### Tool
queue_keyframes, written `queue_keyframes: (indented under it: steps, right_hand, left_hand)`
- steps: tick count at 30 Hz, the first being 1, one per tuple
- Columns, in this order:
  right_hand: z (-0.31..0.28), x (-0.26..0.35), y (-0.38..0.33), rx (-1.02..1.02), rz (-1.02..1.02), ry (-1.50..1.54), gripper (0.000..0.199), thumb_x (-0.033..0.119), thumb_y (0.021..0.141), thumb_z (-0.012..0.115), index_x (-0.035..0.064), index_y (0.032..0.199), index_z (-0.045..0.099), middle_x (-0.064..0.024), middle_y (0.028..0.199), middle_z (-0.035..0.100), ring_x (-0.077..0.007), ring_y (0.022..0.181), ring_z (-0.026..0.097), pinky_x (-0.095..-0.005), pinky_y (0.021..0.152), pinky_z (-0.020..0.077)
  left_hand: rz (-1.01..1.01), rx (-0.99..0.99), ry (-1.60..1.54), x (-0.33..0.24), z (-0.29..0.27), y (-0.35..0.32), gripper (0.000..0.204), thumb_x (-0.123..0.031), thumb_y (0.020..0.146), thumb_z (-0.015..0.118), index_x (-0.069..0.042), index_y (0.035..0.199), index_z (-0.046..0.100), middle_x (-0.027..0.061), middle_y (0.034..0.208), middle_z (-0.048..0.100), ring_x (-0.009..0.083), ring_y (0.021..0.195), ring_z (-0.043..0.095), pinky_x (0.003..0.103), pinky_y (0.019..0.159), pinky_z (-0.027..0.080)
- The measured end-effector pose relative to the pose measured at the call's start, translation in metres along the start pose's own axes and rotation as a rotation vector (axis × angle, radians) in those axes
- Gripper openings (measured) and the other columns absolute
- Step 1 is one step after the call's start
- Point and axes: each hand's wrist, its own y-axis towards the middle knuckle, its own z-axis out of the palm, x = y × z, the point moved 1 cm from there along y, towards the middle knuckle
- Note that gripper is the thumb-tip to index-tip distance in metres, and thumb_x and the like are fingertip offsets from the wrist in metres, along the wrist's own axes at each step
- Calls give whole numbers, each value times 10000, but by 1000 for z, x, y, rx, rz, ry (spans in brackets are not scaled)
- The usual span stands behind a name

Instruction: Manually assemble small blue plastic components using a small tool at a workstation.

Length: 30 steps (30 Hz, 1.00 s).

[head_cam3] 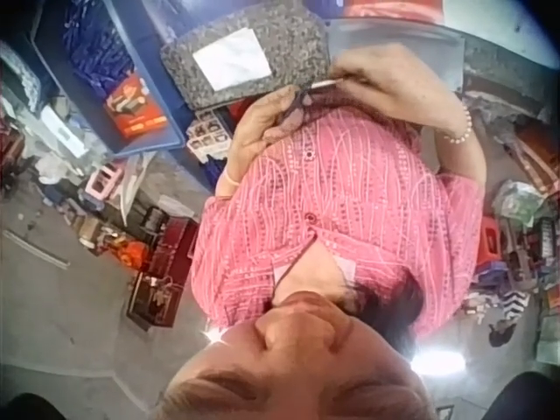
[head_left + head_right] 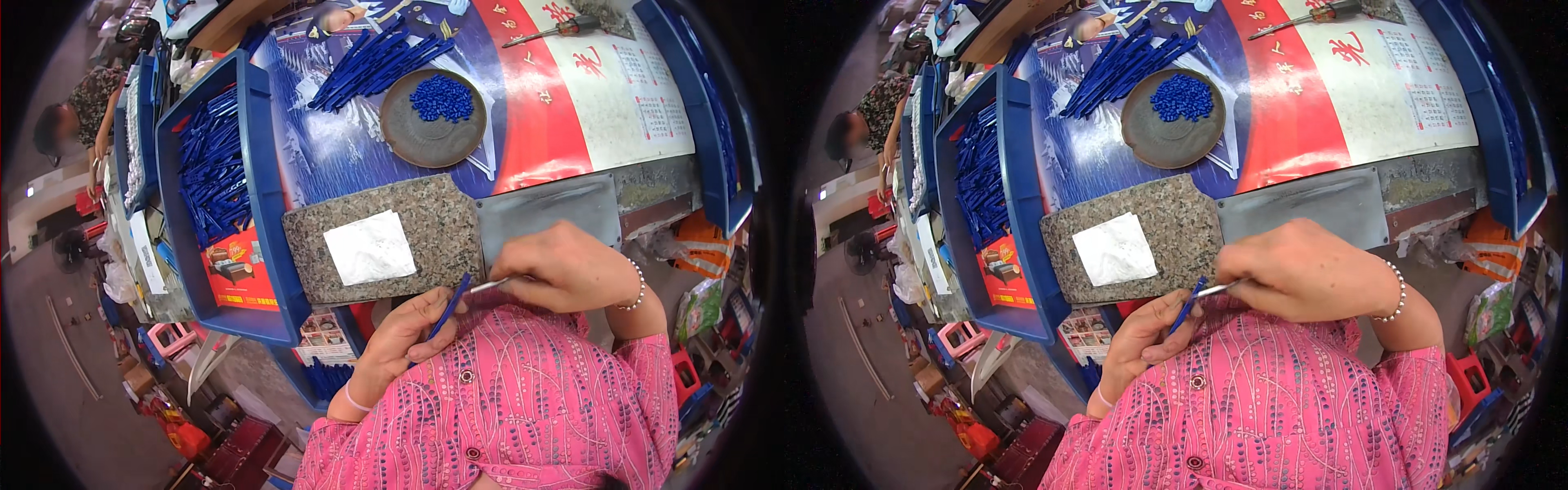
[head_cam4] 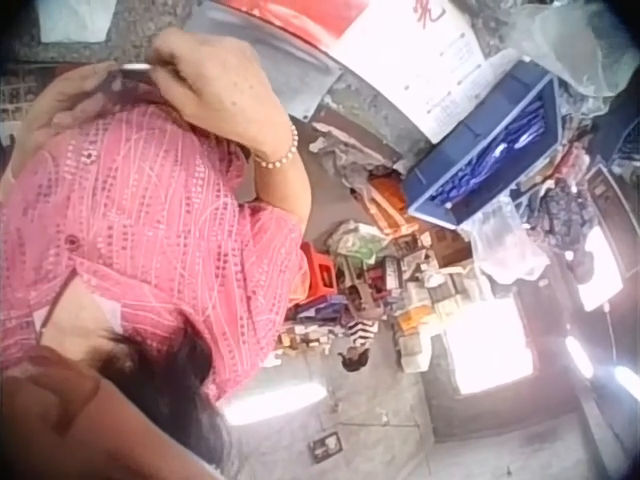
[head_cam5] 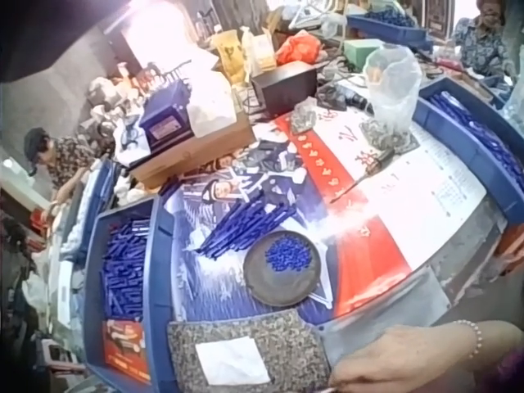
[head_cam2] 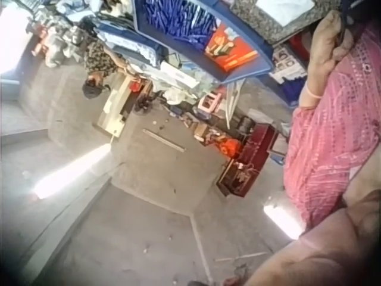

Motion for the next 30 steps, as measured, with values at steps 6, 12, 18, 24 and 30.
queue_keyframes:
  steps: [6,12,18,24,30]
  right_hand:
    - [-30,-23,-5,-596,325,-222,176,-8,797,535,-14,972,558,-129,770,576,-204,640,566,-277,605,445]
    - [-72,-92,-15,-881,276,-546,246,-15,812,499,-20,1058,509,-185,924,570,-312,863,577,-331,768,453]
    - [-79,-78,-5,-951,235,-826,268,-9,802,514,-20,1070,506,-168,986,569,-307,873,573,-334,783,453]
    - [-14,-4,-11,-573,242,16,216,9,797,563,-23,1011,564,-59,884,608,-106,754,569,-226,653,440]
    - [51,51,17,-193,41,308,305,76,776,672,28,1067,597,-68,846,618,-121,686,600,-244,579,460]
  left_hand:
    - [55,107,-109,-2,-3,-2,214,-224,963,428,-28,1017,493,35,553,444,35,329,282,176,311,188]
    - [284,-61,161,-9,24,-12,192,-176,943,443,-14,1027,501,22,569,444,66,400,323,202,387,254]
    - [508,-214,256,-7,19,-17,105,-110,901,501,-11,931,523,9,564,448,55,420,339,189,385,252]
    - [620,-175,307,-7,23,-16,181,-187,884,578,-34,874,481,4,554,427,57,418,326,195,388,255]
    - [533,305,69,0,0,5,455,-388,747,723,-54,934,476,33,636,527,61,445,420,186,391,288]
